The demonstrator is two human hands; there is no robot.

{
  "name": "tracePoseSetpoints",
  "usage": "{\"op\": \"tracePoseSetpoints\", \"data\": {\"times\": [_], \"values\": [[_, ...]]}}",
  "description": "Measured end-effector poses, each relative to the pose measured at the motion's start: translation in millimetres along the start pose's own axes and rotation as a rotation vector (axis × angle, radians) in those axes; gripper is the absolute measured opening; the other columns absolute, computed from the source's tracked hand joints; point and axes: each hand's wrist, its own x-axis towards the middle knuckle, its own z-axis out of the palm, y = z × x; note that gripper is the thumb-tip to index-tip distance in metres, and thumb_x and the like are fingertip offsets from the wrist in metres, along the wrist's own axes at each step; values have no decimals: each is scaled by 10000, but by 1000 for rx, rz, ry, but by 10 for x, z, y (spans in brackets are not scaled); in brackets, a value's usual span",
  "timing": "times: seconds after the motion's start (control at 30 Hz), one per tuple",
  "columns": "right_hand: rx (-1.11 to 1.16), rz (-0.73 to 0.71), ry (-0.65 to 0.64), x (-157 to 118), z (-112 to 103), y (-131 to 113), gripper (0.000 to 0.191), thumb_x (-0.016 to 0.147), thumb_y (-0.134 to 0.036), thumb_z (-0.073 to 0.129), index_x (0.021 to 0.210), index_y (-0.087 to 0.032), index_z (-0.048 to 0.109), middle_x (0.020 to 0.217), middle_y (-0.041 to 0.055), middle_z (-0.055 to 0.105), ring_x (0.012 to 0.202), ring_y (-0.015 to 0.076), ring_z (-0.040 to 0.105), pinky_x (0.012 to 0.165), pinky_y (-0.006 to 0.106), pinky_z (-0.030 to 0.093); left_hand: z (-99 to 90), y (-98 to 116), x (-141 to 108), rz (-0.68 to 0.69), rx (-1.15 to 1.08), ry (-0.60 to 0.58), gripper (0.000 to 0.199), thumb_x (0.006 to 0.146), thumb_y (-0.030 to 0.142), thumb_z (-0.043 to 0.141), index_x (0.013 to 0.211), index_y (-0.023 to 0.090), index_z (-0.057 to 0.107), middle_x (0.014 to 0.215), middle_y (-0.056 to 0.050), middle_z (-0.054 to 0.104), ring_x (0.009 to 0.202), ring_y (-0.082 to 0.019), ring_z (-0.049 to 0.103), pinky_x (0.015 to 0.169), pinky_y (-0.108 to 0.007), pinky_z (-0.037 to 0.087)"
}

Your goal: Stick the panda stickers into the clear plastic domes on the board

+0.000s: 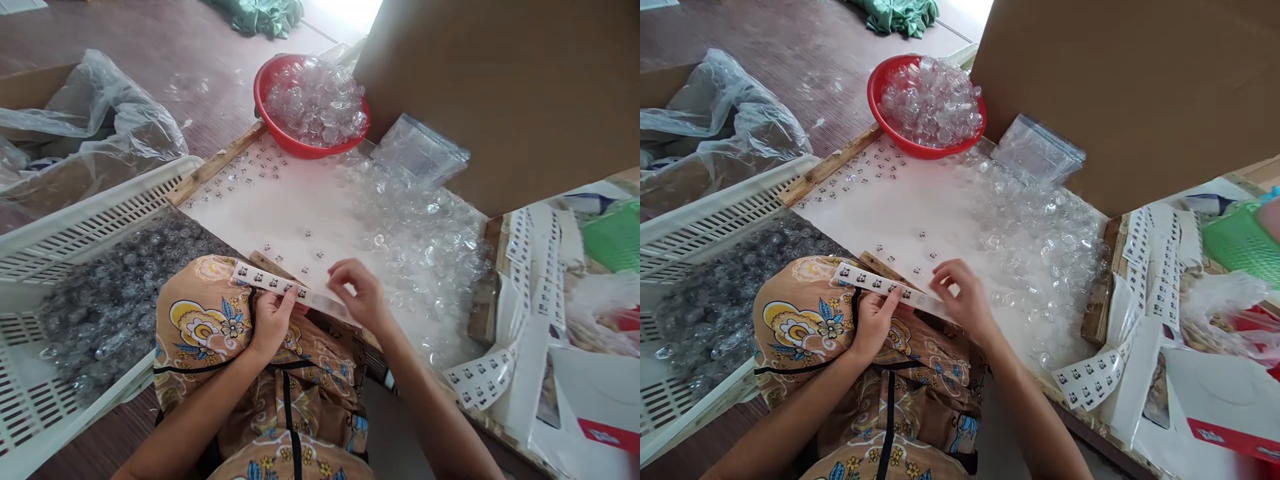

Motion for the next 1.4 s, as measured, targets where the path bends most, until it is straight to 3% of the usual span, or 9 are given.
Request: {"op": "tracePoseSetpoints", "data": {"times": [0.1,0.27,0.6,0.73,0.83,1.0,1.1,1.2,1.4], "values": [[14,226,176,338,-180,293,139,804,-318,655,781,-213,568,678,-14,584,603,131,536,574,277,456,7,-5,0,-11,-38,-17,364,733,484,752,727,123,706,622,-49,722,517,-182,679,518,-280,583],[-55,428,126,739,-291,724,151,748,-343,642,757,-209,575,635,-21,578,563,127,507,539,275,419,11,-14,-4,-16,-73,-20,366,711,482,770,747,122,714,622,-37,714,515,-165,666,503,-263,580],[-351,388,32,842,-76,686,5,742,-219,590,745,-217,588,743,12,628,662,160,551,629,294,413,4,-6,-17,-11,-39,-42,327,747,449,747,707,129,695,616,-39,716,528,-161,671,514,-247,579],[-456,304,61,874,69,644,53,758,-189,583,787,-212,622,913,51,635,687,153,563,681,308,434,-3,-36,-11,-7,-40,-49,337,742,462,750,721,129,700,619,-40,718,526,-164,671,512,-251,578],[-417,303,67,892,105,616,167,766,-149,571,900,-220,641,856,33,663,727,172,600,713,314,448,-4,-55,-11,-7,-44,-50,351,743,475,747,719,129,694,621,-43,719,525,-166,672,509,-252,577],[-370,212,100,690,68,392,223,818,-172,569,1025,-208,642,977,69,703,725,175,624,743,345,476,1,-37,-14,-20,-75,-53,393,760,471,737,934,120,705,689,-39,728,556,-181,693,523,-267,587],[-170,147,-88,384,108,104,195,835,-296,641,1011,-212,647,975,60,707,715,164,636,675,307,503,-4,-26,-15,-14,-81,-64,515,782,455,726,1174,130,650,788,-41,741,571,-175,699,523,-265,586],[-36,86,-274,68,213,-138,98,871,-289,616,942,-233,655,843,15,706,721,158,642,663,282,511,-21,-33,-16,17,-62,-59,508,798,480,706,1165,131,666,893,-70,755,605,-167,704,535,-248,579],[-236,-72,-129,-198,334,-200,118,949,-225,512,889,-241,612,870,47,667,788,180,630,707,299,494,-46,-56,-6,-9,-23,-84,546,851,562,613,1130,102,710,686,-65,745,541,-194,691,491,-260,549]]}}
